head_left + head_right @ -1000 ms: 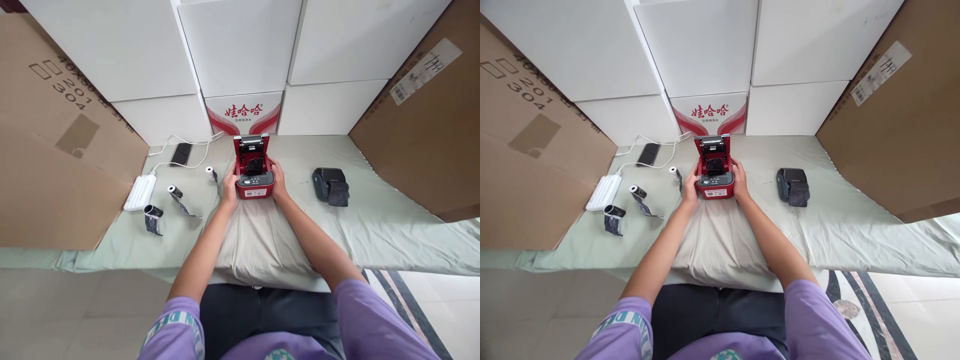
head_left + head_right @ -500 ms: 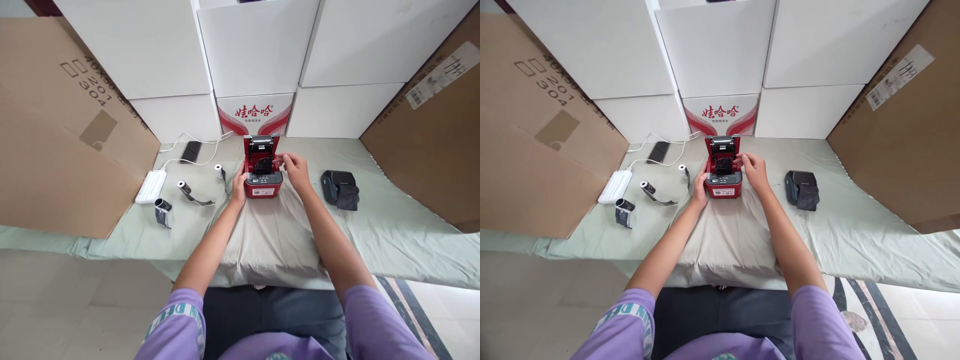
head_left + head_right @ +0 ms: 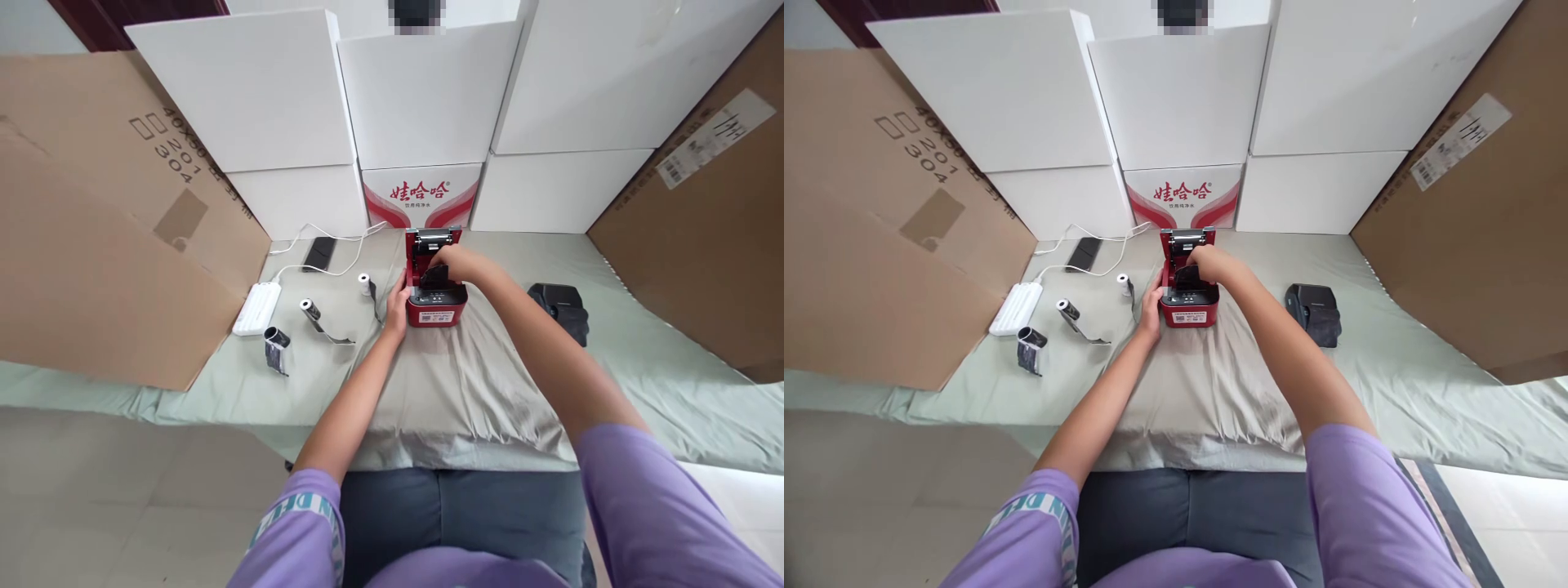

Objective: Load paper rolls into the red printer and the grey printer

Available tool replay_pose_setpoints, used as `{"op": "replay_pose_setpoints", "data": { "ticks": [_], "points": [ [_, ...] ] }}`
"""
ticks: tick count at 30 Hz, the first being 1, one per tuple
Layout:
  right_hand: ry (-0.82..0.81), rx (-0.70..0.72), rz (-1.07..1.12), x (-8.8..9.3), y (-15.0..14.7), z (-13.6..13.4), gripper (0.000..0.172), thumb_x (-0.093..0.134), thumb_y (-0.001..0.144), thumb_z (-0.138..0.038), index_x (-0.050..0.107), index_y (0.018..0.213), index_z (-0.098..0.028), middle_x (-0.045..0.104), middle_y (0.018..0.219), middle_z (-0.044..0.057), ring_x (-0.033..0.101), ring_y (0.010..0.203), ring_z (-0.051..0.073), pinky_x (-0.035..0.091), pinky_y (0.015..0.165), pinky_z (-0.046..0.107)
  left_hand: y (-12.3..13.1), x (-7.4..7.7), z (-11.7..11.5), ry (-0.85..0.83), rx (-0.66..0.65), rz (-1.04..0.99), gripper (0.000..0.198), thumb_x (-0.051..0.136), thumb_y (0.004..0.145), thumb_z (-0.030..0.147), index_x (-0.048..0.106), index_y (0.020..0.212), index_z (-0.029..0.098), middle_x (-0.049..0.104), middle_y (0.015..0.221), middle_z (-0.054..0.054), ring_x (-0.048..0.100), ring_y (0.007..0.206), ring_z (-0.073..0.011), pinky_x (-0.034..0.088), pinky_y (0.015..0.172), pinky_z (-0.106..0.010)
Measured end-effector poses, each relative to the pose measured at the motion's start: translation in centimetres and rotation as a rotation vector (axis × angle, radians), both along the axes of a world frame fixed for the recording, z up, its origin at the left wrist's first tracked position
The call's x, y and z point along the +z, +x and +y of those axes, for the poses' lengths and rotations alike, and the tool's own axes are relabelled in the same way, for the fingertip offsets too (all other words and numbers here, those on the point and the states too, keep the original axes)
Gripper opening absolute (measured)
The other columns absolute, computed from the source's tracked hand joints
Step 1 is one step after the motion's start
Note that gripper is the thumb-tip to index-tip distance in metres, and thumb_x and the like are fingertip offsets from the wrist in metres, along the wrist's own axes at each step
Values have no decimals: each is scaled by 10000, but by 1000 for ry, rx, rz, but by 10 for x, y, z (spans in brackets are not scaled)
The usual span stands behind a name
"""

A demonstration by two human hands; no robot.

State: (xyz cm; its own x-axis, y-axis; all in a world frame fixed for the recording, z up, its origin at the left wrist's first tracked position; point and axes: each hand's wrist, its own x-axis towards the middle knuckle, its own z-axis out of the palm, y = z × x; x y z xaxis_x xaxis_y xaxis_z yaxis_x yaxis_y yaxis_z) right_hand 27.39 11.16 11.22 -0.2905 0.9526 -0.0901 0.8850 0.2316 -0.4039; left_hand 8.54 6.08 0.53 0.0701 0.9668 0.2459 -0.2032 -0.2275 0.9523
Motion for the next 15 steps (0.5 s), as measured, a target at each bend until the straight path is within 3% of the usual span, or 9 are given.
{"op": "replay_pose_setpoints", "data": {
  "ticks": [6,10,15],
  "points": [
    [149,97,-250,-6,-16,0,230,783,733,-98,858,922,-204,823,922,160,773,908,364,568,841,458,1,1,-2,-23,2,-21,634,504,903,367,620,1508,223,594,1588,-15,430,1574,-241,315,1307,-377],
    [109,67,-328,-9,-28,2,159,806,744,-141,838,892,-194,818,906,176,781,898,367,580,823,464,0,0,-2,-5,-6,-30,601,521,904,388,657,1468,227,612,1570,-20,415,1583,-241,305,1313,-381],
    [76,106,-155,-5,-18,-2,170,817,702,-102,821,829,-215,813,876,122,762,867,323,557,840,425,-1,-1,0,9,-21,-31,632,520,902,391,635,1488,187,580,1600,-51,442,1565,-258,314,1301,-370]
  ]
}}
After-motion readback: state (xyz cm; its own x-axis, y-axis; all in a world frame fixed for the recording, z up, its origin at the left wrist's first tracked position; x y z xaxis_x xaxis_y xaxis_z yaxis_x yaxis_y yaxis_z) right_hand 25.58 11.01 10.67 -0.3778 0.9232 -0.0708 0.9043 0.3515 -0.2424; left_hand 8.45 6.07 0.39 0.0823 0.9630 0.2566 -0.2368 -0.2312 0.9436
